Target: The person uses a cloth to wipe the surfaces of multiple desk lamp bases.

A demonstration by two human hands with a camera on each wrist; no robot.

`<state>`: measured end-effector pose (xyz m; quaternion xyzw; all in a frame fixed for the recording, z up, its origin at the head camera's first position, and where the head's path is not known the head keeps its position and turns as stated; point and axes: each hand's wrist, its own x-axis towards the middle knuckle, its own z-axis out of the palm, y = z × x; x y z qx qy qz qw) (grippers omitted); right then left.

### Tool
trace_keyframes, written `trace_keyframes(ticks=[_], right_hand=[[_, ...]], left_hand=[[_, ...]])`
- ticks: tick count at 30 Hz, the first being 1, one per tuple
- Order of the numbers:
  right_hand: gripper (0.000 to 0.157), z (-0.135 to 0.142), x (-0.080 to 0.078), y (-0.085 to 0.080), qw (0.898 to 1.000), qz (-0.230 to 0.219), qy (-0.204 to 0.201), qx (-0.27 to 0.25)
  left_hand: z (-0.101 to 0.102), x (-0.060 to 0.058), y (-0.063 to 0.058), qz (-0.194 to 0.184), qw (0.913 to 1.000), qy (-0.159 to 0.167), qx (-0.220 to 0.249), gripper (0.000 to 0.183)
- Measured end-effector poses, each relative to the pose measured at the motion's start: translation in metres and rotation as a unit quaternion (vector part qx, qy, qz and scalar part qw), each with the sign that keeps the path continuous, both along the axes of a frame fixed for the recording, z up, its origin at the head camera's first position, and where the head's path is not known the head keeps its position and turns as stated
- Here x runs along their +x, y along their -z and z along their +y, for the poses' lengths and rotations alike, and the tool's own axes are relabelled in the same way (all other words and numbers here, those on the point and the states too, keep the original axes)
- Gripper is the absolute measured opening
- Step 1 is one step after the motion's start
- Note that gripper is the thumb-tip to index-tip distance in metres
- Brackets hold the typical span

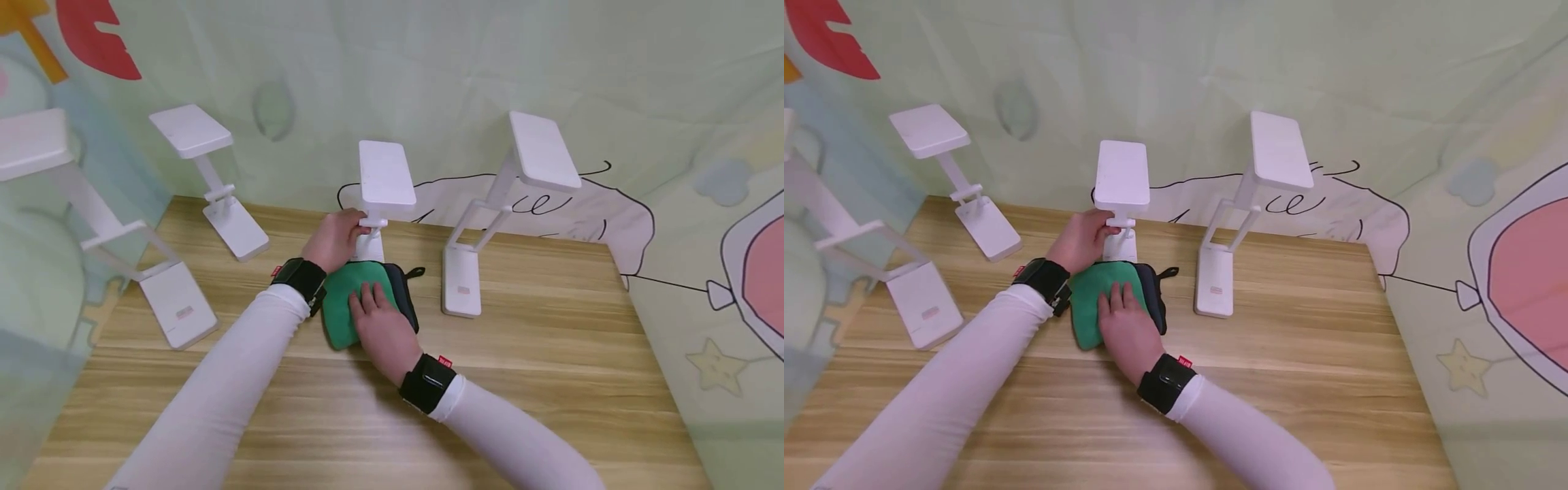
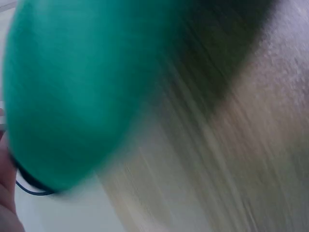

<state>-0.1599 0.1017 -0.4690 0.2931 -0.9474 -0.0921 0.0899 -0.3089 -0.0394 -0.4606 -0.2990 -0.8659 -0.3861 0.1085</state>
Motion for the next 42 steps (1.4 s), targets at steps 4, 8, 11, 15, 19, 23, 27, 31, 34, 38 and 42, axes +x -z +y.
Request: trace_keyframes(ticks=[4, 8, 11, 15, 19, 23, 27, 31, 34, 38, 42], right_hand=[[0.035, -0.010, -0.013, 0.001, 0.999, -0.002, -0.018, -0.026], [0.035, -0.017, -0.036, 0.000, 0.998, -0.020, -0.020, -0.054], [0.033, -0.018, -0.053, -0.002, 0.996, -0.045, -0.017, -0.069], [0.026, -0.015, -0.072, -0.007, 0.995, -0.065, -0.002, -0.081], [0.030, -0.006, -0.082, -0.008, 0.996, -0.071, 0.004, -0.062], [0.041, 0.001, -0.082, -0.008, 0.996, -0.072, -0.003, -0.049], [0.045, 0.008, -0.077, -0.010, 0.994, -0.090, 0.024, -0.053], [0.043, 0.015, -0.069, -0.010, 0.992, -0.098, 0.056, -0.051], [0.039, 0.021, -0.059, -0.010, 0.993, -0.085, 0.073, -0.047], [0.038, 0.023, -0.041, -0.011, 0.995, -0.063, 0.074, -0.037], [0.037, 0.020, -0.023, -0.012, 0.998, -0.042, 0.052, -0.022]], left_hand=[[0.002, 0.001, -0.001, 0.001, 1.0000, 0.004, -0.004, 0.013], [0.003, 0.003, -0.005, -0.017, 0.9997, 0.005, -0.018, 0.012], [0.003, 0.004, -0.007, -0.034, 0.9991, -0.002, -0.025, 0.010], [0.003, 0.003, -0.008, -0.037, 0.9990, -0.009, -0.023, 0.010], [0.002, 0.003, -0.008, -0.034, 0.9992, -0.002, -0.020, 0.010], [0.001, 0.003, -0.007, -0.030, 0.9993, 0.001, -0.024, 0.013], [0.000, 0.001, -0.006, -0.030, 0.9992, -0.002, -0.026, 0.011], [-0.001, 0.001, -0.006, -0.027, 0.9995, -0.001, -0.015, 0.011], [0.001, 0.001, -0.005, -0.025, 0.9996, -0.002, -0.014, 0.012], [0.001, 0.001, -0.005, -0.029, 0.9993, -0.003, -0.021, 0.014], [0.001, 0.002, -0.005, -0.040, 0.9989, -0.008, -0.023, 0.014]])
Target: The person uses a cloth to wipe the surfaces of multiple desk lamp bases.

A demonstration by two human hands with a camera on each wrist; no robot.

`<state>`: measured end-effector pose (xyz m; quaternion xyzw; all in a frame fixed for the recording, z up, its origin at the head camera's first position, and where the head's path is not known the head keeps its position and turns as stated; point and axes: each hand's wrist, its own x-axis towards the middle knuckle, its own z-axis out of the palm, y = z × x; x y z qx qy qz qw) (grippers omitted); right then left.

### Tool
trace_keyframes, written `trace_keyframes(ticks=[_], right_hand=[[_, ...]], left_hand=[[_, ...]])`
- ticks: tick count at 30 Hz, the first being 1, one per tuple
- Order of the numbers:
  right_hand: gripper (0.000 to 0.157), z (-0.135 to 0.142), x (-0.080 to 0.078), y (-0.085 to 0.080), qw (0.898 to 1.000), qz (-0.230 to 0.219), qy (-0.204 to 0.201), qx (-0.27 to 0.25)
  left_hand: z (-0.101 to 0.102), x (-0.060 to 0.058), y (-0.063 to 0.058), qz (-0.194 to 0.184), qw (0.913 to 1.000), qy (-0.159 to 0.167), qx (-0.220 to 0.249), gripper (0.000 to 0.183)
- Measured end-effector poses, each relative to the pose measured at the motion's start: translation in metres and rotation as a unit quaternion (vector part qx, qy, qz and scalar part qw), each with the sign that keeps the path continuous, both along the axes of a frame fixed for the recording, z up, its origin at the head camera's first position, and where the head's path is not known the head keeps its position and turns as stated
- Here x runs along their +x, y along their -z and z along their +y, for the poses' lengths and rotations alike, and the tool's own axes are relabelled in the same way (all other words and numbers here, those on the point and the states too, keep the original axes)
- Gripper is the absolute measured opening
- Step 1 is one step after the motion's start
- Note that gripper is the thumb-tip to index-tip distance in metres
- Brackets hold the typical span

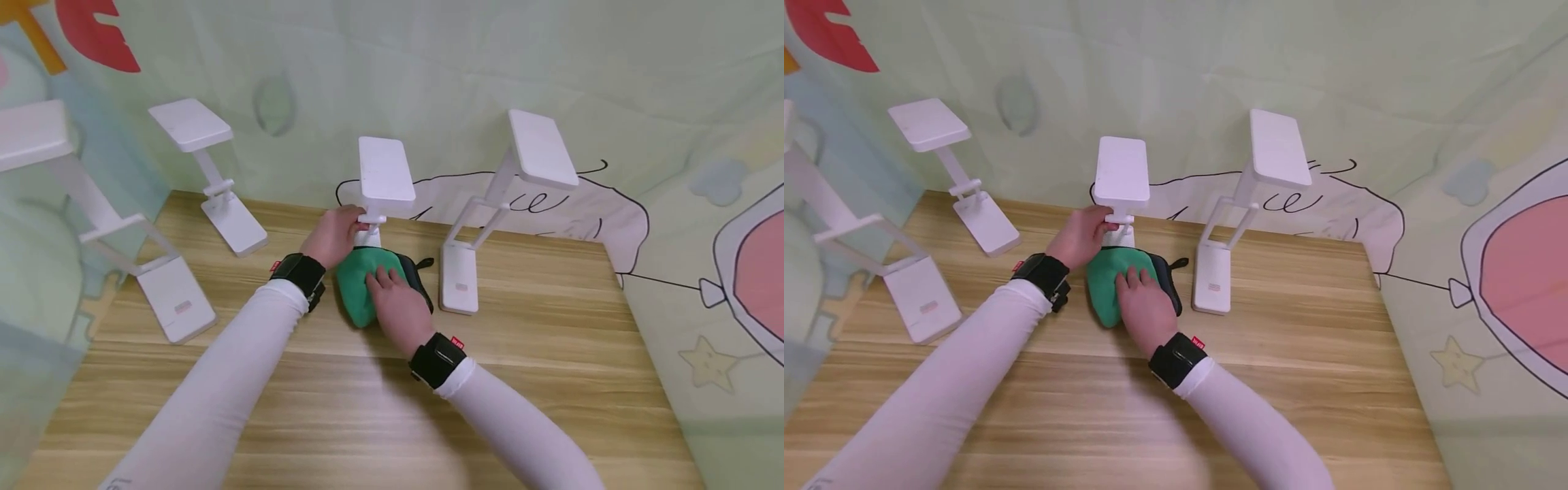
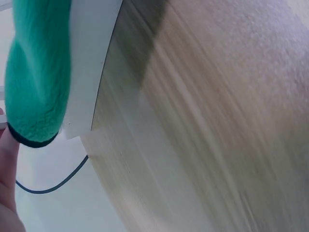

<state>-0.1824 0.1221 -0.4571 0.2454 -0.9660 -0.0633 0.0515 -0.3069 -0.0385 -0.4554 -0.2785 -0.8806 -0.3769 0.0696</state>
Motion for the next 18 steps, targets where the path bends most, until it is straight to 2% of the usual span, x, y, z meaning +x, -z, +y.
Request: trace_keyframes(ticks=[4, 7, 12, 18], right_hand=[[0.037, -0.009, 0.010, 0.001, 1.000, 0.006, -0.021, 0.000], [0.038, -0.019, 0.007, 0.003, 0.999, 0.003, -0.042, -0.008], [0.037, -0.032, -0.012, 0.006, 0.998, -0.006, -0.067, -0.014], [0.033, -0.037, -0.043, 0.008, 0.998, -0.016, -0.052, -0.042]], left_hand=[[-0.001, 0.000, 0.000, 0.007, 1.0000, -0.001, -0.005, 0.015], [-0.002, 0.000, 0.002, 0.019, 0.9998, -0.001, -0.011, 0.015], [-0.001, 0.001, 0.001, 0.025, 0.9996, 0.000, -0.011, 0.015], [-0.002, 0.001, -0.001, 0.014, 0.9998, -0.006, -0.014, 0.014]])
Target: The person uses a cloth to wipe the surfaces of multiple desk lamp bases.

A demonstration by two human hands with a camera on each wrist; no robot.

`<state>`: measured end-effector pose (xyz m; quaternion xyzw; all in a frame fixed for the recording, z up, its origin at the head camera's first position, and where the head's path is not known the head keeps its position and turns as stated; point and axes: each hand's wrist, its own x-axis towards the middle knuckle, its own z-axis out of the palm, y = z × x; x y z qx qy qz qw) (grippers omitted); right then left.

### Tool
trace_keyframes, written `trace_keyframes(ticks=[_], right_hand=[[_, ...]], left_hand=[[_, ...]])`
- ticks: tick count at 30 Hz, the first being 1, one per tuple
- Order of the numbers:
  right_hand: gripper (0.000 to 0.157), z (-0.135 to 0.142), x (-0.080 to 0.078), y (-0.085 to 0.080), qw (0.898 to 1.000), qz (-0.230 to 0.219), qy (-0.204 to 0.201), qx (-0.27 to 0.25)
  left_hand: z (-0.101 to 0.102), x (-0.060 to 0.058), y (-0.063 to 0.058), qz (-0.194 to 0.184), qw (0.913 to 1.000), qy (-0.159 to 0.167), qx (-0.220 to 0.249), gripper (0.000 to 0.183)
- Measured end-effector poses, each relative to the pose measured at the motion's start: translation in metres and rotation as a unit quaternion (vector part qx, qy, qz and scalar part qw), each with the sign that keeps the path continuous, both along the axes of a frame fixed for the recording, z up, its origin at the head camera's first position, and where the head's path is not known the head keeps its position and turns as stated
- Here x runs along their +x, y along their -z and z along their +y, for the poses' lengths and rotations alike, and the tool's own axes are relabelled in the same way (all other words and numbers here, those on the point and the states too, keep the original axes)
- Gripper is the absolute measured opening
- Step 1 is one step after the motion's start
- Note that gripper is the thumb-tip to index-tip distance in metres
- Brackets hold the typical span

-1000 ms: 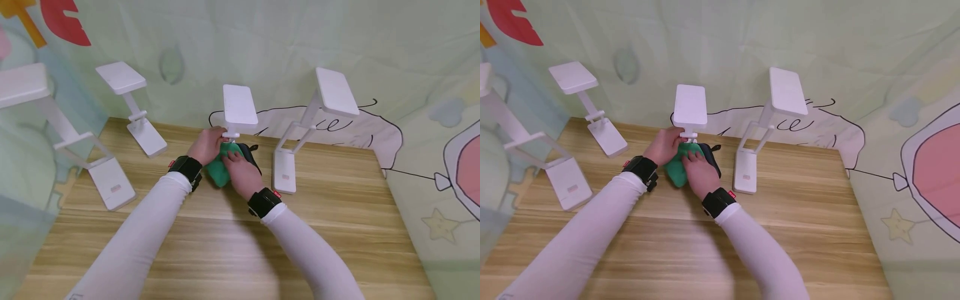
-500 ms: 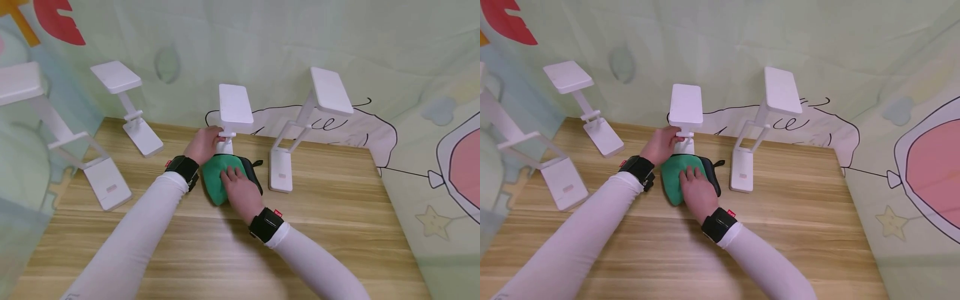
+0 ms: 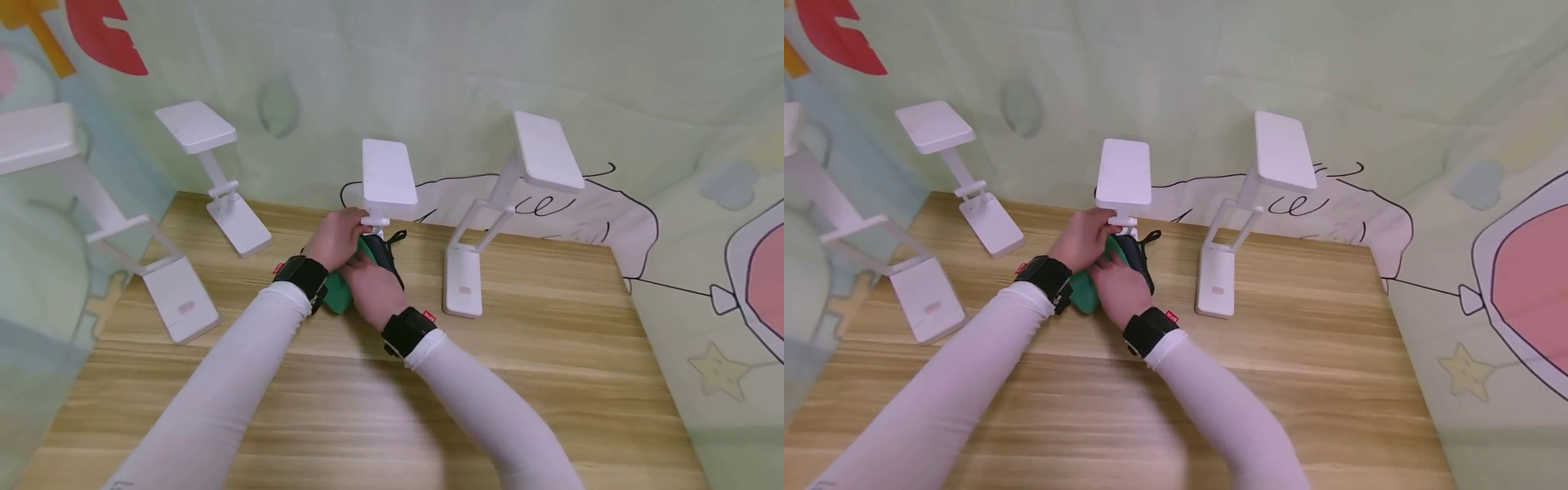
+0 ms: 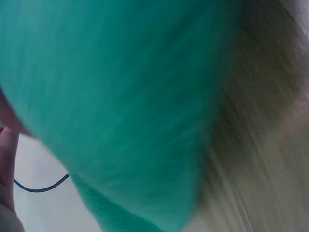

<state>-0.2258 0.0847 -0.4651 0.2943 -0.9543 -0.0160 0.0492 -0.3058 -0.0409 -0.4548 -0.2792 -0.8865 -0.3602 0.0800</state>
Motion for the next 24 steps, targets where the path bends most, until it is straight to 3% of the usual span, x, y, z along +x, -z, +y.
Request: trace_keyframes(ticks=[6, 13, 18, 24], right_hand=[[0.038, 0.011, -0.012, -0.001, 1.000, -0.017, 0.004, -0.019], [0.050, 0.029, -0.007, -0.008, 0.997, -0.061, 0.038, -0.026], [0.046, 0.038, 0.012, -0.012, 0.994, -0.073, 0.080, 0.006], [0.043, 0.036, 0.046, -0.017, 0.995, -0.054, 0.082, 0.033]], left_hand=[[-0.001, 0.000, 0.001, 0.001, 1.0000, 0.001, 0.010, 0.013], [-0.003, -0.002, 0.003, -0.002, 0.9997, 0.009, 0.023, 0.014], [-0.001, -0.002, 0.004, 0.002, 0.9998, 0.011, 0.018, 0.013], [0.002, -0.004, 0.005, -0.008, 0.9998, 0.002, 0.017, 0.013]])
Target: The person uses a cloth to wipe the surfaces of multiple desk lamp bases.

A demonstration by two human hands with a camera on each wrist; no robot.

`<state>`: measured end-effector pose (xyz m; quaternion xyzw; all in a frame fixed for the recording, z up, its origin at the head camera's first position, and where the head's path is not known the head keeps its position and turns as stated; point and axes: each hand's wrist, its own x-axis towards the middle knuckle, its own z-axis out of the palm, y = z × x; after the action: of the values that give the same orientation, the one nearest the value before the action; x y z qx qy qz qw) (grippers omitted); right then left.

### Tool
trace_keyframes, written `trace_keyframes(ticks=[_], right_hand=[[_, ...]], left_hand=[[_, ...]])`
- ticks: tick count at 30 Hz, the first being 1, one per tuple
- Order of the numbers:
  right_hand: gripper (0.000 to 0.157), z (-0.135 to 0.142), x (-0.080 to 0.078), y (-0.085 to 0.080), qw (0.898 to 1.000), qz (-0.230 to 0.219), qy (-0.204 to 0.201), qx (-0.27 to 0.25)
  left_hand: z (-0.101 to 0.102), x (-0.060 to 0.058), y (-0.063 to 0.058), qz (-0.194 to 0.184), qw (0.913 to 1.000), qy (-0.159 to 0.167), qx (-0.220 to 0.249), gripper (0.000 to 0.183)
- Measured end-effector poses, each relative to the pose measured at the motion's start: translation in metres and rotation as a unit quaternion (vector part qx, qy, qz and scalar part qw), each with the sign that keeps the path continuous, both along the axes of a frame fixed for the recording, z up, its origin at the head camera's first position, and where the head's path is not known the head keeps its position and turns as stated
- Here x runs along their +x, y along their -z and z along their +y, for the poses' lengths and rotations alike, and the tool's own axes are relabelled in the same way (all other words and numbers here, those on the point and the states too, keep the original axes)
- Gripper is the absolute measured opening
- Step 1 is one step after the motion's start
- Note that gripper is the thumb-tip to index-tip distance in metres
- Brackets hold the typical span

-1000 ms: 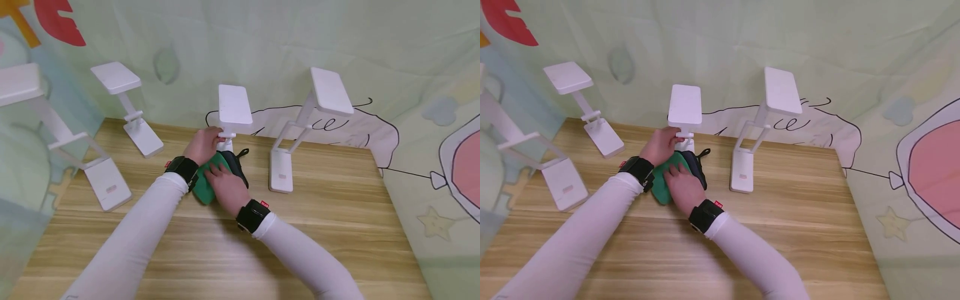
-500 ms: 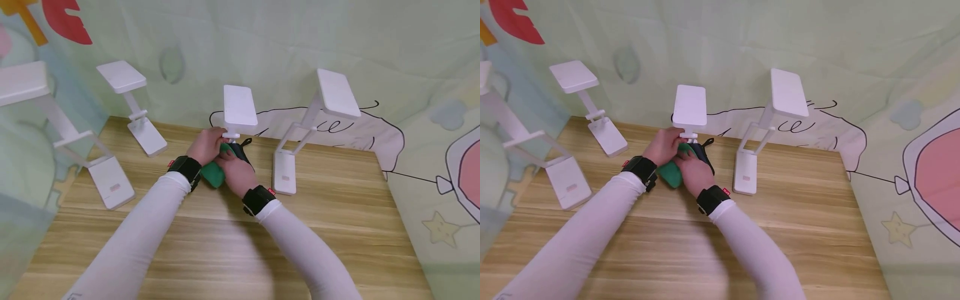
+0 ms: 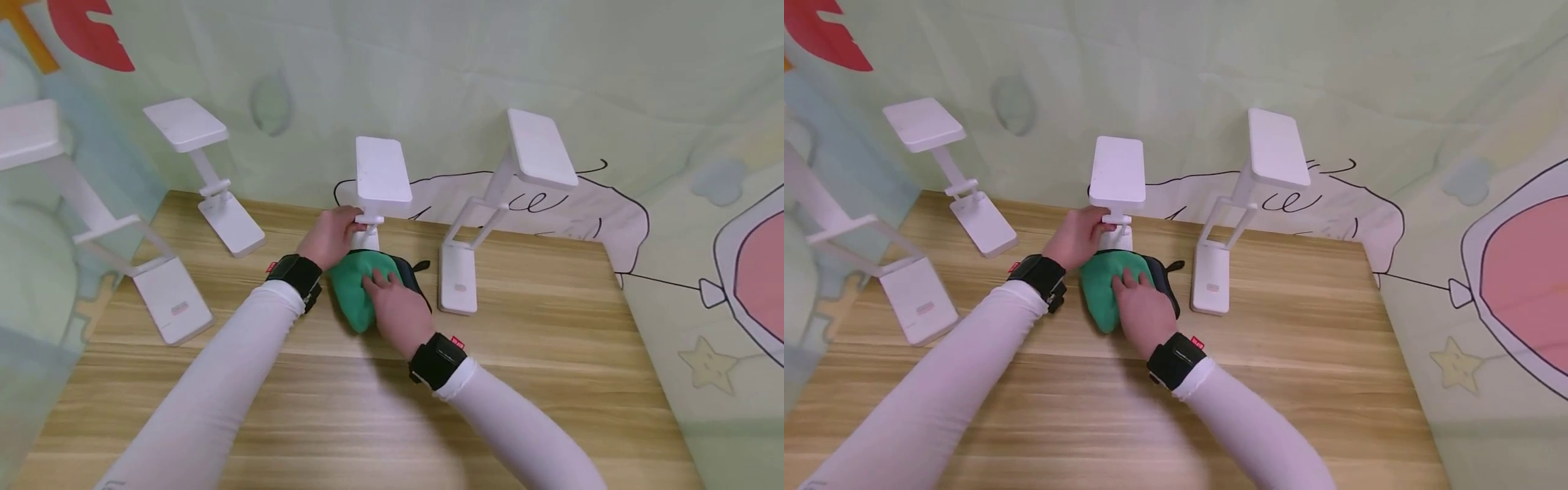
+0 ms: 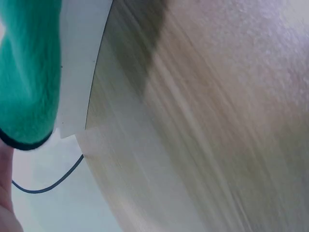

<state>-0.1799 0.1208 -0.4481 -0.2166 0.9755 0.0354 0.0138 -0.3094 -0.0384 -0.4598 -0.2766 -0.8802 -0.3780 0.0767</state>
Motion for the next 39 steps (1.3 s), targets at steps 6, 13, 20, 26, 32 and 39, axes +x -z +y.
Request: trace_keyframes(ticks=[6, 13, 20, 26, 32, 39], right_hand=[[0.038, -0.018, 0.013, 0.002, 0.999, 0.023, -0.029, 0.012], [0.038, -0.034, -0.019, 0.009, 0.998, 0.017, -0.044, -0.037], [0.036, -0.027, -0.054, 0.022, 0.993, 0.050, -0.036, -0.097], [0.047, -0.012, -0.056, 0.026, 0.990, 0.035, -0.024, -0.133], [0.052, 0.004, -0.041, 0.025, 0.993, 0.014, 0.016, -0.120], [0.046, 0.007, -0.012, 0.015, 0.998, 0.005, 0.016, -0.055]], left_hand=[[-0.002, 0.001, 0.000, 0.032, 0.9994, -0.001, -0.010, 0.015], [-0.001, 0.001, 0.001, 0.024, 0.9997, 0.006, -0.007, 0.016], [-0.003, 0.002, -0.002, 0.007, 0.9999, -0.003, -0.014, 0.017], [-0.003, 0.001, -0.002, -0.007, 1.0000, -0.002, -0.005, 0.020], [-0.003, -0.001, -0.001, -0.003, 0.9999, -0.006, -0.009, 0.017], [-0.002, -0.001, 0.000, -0.009, 0.9999, -0.006, -0.008, 0.013]])
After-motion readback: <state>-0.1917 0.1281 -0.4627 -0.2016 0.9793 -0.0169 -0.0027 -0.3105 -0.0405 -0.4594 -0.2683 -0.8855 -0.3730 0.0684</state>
